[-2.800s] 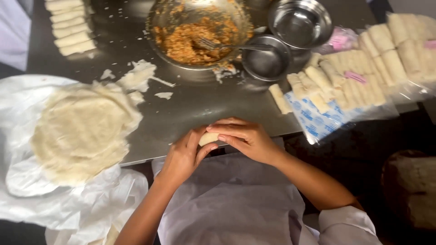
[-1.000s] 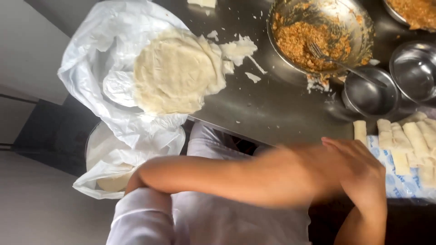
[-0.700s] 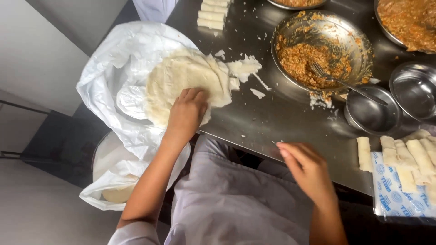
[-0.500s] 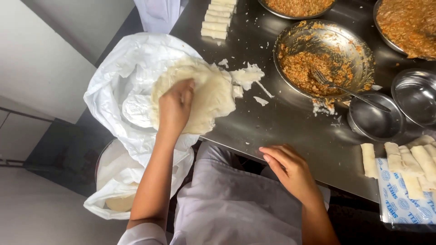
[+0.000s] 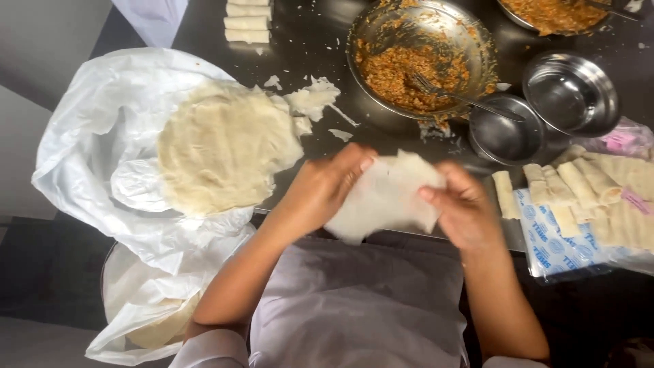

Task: Rolling savory filling into thin pastry wrappers to prepare spring rolls on a production line.

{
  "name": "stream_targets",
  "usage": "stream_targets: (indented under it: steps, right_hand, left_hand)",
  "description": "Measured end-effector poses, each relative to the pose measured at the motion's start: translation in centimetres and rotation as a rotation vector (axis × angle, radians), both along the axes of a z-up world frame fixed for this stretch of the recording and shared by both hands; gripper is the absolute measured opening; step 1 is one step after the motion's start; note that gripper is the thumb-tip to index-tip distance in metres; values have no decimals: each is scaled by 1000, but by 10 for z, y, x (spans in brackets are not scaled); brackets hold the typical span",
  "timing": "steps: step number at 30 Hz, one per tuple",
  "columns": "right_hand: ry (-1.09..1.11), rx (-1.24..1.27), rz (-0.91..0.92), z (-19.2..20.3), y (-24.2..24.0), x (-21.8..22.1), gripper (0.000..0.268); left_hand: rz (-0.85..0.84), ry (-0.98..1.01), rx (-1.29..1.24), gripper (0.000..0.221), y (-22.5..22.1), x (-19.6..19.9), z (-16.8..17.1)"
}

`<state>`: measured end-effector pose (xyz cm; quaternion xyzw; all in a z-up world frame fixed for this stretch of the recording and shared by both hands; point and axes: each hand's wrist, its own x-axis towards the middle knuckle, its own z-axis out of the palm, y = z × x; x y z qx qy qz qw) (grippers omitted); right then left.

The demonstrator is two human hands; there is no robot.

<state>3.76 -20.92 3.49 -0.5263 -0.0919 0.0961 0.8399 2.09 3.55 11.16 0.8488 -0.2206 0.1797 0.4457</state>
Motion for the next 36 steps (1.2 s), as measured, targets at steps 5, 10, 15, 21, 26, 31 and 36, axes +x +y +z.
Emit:
stream_targets:
  steps: [5, 10, 15, 21, 26, 31, 36]
  right_hand:
    - [-786, -794, -305, 62, -18, -12, 19]
    - [-843, -1190, 97, 71, -10, -40, 40]
    - [-785, -1338, -166, 30, -22, -19, 46]
    - [-1086, -1395, -254, -8, 0, -2, 48]
    - [-1059, -1426, -238, -9, 0, -3, 45]
    - [-1049, -1435, -254, -8, 1, -2, 43]
    - [-1007, -1357, -284, -15, -6, 1, 36]
  left_hand:
    - [-168, -99, -79, 16, 8, 16, -1]
    - [-168, -111, 232, 21, 31, 4, -55]
    - [-296, -91, 240, 38, 10, -32, -75]
    - [-150, -444, 319, 8, 11, -24, -118]
    - [-151, -400, 247, 6, 16, -25, -119]
    - [-171, -319, 227, 5, 14, -30, -104]
    - [-179, -240, 193, 7, 13, -31, -97]
